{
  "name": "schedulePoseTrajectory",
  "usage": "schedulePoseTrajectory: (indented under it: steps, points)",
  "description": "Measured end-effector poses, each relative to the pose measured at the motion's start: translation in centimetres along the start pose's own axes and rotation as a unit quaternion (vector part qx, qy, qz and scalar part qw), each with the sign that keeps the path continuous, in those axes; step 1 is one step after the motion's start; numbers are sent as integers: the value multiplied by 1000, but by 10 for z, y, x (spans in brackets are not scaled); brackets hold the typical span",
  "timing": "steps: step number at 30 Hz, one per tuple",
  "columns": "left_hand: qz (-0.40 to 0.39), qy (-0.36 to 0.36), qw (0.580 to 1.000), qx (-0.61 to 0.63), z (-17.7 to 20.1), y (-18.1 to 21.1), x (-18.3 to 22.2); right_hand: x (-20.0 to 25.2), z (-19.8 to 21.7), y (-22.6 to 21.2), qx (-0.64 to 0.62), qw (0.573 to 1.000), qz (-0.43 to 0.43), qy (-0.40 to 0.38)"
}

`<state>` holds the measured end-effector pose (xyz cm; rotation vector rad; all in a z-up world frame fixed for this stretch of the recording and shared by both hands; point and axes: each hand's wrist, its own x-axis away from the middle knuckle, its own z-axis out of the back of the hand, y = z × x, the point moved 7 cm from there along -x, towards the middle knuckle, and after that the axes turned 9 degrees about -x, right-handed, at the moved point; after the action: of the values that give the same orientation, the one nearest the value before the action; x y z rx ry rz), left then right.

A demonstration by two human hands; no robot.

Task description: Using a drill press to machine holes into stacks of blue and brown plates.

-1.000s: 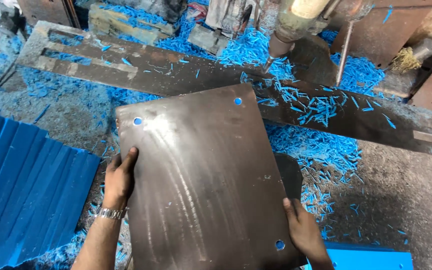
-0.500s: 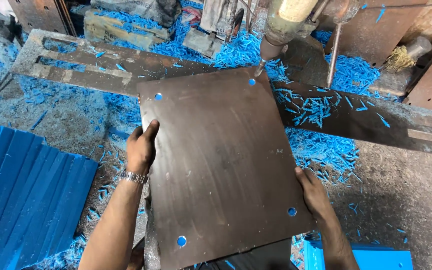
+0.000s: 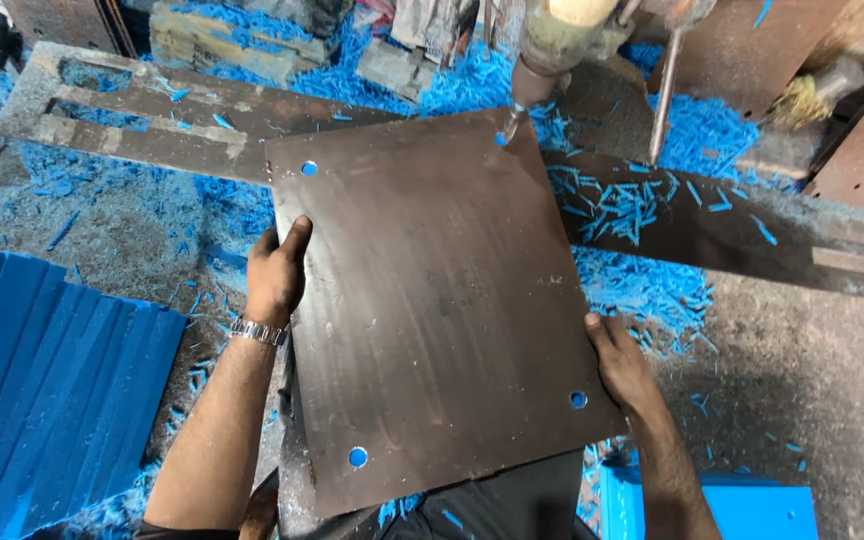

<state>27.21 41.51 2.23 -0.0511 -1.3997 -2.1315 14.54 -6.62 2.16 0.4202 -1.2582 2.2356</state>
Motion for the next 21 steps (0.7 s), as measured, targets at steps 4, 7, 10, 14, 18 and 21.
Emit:
schedulePoseTrajectory:
  steps: [4, 7, 10, 14, 18, 21]
  points:
    - [-31, -7, 999, -18, -1, 3, 9, -17, 6, 25, 33, 999, 29, 15]
    - [-13, -6, 997, -72, -1, -29, -16, 2, 16, 22, 17, 995, 71, 64]
    - [-80, 4, 996, 36, -1, -34, -18, 28, 32, 27, 27, 994, 48, 90]
    - [-138, -52, 988, 50, -3, -17, 5, 54, 37, 61, -30, 997, 6, 66]
    - [-139, -43, 989, 38, -3, -15, 8, 68, 30, 77, -115, 993, -19, 3]
    - [-139, -21, 989, 42, -4, -25, -3, 71, 23, 83, -146, 989, -22, 8]
